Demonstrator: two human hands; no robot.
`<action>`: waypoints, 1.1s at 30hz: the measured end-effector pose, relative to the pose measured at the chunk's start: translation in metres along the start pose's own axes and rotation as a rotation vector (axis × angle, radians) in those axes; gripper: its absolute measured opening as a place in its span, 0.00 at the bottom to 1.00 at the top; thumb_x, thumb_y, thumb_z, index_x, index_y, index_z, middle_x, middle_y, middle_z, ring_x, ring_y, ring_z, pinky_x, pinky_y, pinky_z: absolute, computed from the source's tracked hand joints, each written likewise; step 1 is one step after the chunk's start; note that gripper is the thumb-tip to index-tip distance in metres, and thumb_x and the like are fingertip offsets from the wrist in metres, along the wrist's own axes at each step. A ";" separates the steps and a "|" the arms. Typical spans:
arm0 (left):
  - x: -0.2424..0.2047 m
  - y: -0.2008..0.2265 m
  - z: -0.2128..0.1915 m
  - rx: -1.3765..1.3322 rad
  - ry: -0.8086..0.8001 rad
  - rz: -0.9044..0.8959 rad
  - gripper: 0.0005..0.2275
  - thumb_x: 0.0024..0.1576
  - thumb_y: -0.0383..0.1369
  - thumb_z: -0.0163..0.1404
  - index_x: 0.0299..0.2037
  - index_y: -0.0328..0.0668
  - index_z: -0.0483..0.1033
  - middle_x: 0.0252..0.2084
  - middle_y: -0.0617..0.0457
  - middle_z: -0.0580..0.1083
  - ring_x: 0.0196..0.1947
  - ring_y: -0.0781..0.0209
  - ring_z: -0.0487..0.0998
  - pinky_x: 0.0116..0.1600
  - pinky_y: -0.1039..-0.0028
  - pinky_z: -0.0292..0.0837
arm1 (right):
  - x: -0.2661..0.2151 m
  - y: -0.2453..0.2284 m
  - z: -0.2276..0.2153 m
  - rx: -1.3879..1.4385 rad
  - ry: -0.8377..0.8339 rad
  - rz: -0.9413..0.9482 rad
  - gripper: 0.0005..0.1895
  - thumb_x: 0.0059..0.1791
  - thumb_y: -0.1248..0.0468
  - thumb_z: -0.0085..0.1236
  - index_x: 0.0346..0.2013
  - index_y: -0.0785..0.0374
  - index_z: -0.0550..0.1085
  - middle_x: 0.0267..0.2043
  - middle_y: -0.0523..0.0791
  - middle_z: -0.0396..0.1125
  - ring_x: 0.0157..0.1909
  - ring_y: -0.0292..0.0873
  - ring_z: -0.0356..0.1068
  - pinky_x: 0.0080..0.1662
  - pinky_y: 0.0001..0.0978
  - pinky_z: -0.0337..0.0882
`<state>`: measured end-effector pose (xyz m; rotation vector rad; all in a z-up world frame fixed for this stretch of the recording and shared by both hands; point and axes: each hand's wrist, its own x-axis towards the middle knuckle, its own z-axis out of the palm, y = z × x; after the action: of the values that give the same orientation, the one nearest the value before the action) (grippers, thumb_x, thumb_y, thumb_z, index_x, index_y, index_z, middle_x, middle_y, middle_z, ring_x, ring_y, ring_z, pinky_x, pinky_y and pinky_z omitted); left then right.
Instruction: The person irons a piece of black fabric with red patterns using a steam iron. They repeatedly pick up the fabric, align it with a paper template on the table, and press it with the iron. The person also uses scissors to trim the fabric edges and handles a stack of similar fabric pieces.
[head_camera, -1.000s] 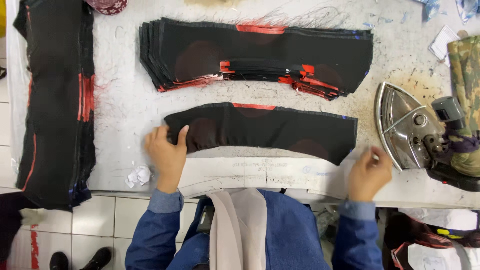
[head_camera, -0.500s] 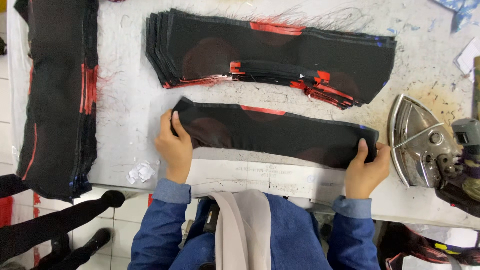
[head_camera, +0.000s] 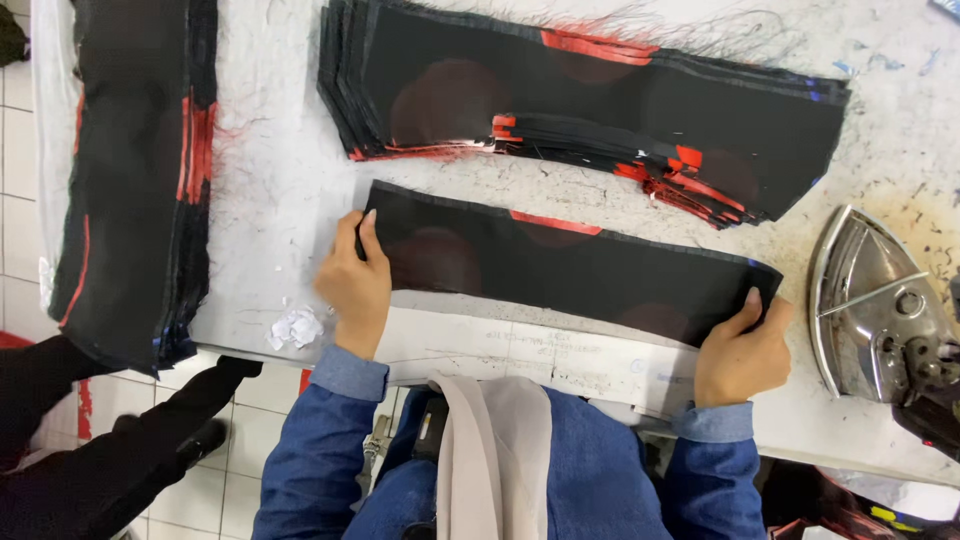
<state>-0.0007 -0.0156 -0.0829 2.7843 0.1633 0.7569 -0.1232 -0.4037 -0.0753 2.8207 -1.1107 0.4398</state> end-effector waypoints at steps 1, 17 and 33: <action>0.001 0.000 0.000 -0.003 -0.014 -0.034 0.07 0.61 0.39 0.46 0.37 0.50 0.75 0.21 0.60 0.71 0.15 0.61 0.68 0.17 0.73 0.54 | 0.000 -0.003 -0.001 -0.002 -0.017 0.008 0.11 0.59 0.54 0.45 0.40 0.57 0.67 0.21 0.54 0.66 0.22 0.63 0.65 0.22 0.53 0.59; 0.006 0.000 -0.003 0.109 -0.122 -0.184 0.08 0.60 0.44 0.45 0.34 0.55 0.70 0.17 0.55 0.69 0.18 0.47 0.71 0.18 0.60 0.57 | 0.008 -0.009 -0.017 0.042 -0.094 0.065 0.08 0.57 0.58 0.42 0.40 0.59 0.64 0.26 0.53 0.69 0.26 0.64 0.67 0.25 0.56 0.59; 0.012 -0.021 -0.063 -0.100 -0.157 -0.202 0.04 0.61 0.31 0.48 0.37 0.40 0.71 0.27 0.53 0.71 0.30 0.53 0.73 0.32 0.63 0.65 | 0.027 0.099 -0.062 0.011 -0.602 -0.036 0.16 0.55 0.52 0.47 0.39 0.60 0.76 0.33 0.56 0.70 0.40 0.61 0.68 0.45 0.46 0.63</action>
<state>-0.0235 0.0196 -0.0302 2.6672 0.3602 0.4820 -0.1864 -0.4834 -0.0114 3.0571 -1.1214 -0.4439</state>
